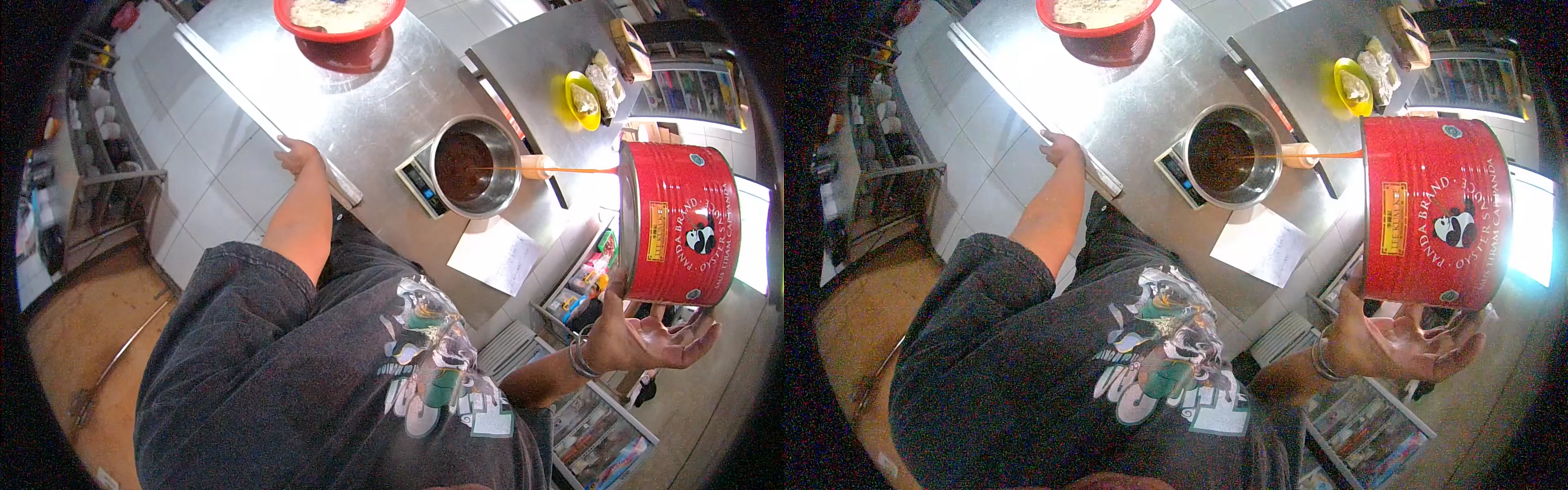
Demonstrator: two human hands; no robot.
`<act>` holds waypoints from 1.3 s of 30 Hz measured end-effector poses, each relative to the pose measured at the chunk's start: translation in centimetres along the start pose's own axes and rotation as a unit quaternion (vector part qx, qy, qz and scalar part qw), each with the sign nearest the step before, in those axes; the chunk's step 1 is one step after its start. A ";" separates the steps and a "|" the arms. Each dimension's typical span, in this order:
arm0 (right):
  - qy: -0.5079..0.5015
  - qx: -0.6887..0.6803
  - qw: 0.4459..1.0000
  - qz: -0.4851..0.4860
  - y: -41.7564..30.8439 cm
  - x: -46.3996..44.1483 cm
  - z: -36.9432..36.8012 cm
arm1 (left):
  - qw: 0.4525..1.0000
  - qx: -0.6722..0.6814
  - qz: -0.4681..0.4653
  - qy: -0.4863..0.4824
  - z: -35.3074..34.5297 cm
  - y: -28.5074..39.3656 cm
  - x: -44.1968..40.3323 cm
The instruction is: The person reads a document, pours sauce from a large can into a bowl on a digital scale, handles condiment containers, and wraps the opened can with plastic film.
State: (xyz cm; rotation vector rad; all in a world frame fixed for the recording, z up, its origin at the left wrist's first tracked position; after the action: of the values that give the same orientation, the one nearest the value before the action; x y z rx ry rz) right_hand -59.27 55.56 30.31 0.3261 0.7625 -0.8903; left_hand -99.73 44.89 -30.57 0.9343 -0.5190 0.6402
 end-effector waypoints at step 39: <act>0.007 0.007 1.000 -0.003 0.4 -0.1 -0.2 | 1.000 -0.006 -0.002 0.009 0.0 0.0 0.0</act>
State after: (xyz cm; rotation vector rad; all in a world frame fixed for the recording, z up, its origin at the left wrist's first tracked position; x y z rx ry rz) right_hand -59.10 55.97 30.17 0.3427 0.7720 -0.9008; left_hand -99.74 44.90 -30.61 0.9167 -0.5041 0.6418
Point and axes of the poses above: each hand's wrist, its own x-axis away from the middle knuckle, its own z-axis out of the back of the hand, y = z × x, the point moved 9 cm from there along -x, towards the middle knuckle, and after that the axes turned 11 degrees about -y, right-handed, at the moved point
